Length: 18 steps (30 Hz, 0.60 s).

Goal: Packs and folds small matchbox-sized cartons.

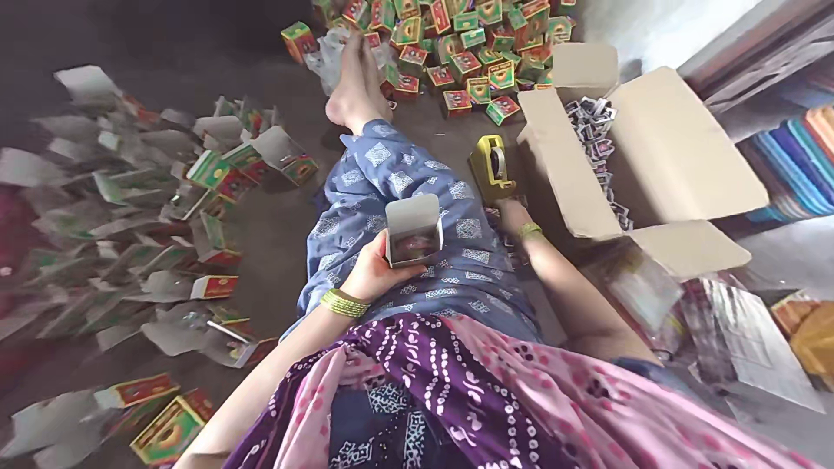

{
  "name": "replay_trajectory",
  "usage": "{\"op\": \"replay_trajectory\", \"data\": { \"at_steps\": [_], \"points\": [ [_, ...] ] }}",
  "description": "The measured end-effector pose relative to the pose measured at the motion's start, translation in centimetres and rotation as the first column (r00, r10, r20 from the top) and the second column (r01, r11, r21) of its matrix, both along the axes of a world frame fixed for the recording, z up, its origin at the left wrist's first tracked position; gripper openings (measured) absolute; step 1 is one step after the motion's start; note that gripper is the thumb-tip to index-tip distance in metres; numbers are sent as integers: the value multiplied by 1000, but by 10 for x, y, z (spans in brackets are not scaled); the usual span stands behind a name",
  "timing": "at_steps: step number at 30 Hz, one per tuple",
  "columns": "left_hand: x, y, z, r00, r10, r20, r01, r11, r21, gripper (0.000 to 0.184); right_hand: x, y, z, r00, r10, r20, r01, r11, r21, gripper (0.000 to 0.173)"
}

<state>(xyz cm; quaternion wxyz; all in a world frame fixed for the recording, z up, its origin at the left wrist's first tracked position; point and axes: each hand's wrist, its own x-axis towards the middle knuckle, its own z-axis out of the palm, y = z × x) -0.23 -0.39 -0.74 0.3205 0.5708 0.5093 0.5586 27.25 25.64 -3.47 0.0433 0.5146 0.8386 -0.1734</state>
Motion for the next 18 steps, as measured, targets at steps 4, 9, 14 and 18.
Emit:
{"op": "replay_trajectory", "data": {
  "at_steps": [4,9,14,18],
  "points": [
    [-1,-4,3,996,56,-68,-59,997,-48,74,-15,0,-31,985,85,147,-95,993,67,28],
    [-3,-3,4,997,77,1,-76,994,-80,78,-26,-1,-24,984,47,174,-61,995,77,29],
    [-3,0,1,994,99,44,-95,992,-80,80,-26,-13,27,940,-80,-333,156,966,207,40],
    [-2,3,-3,991,131,8,-129,986,-107,75,-48,-72,101,476,31,-879,170,977,127,33]
  ]
}}
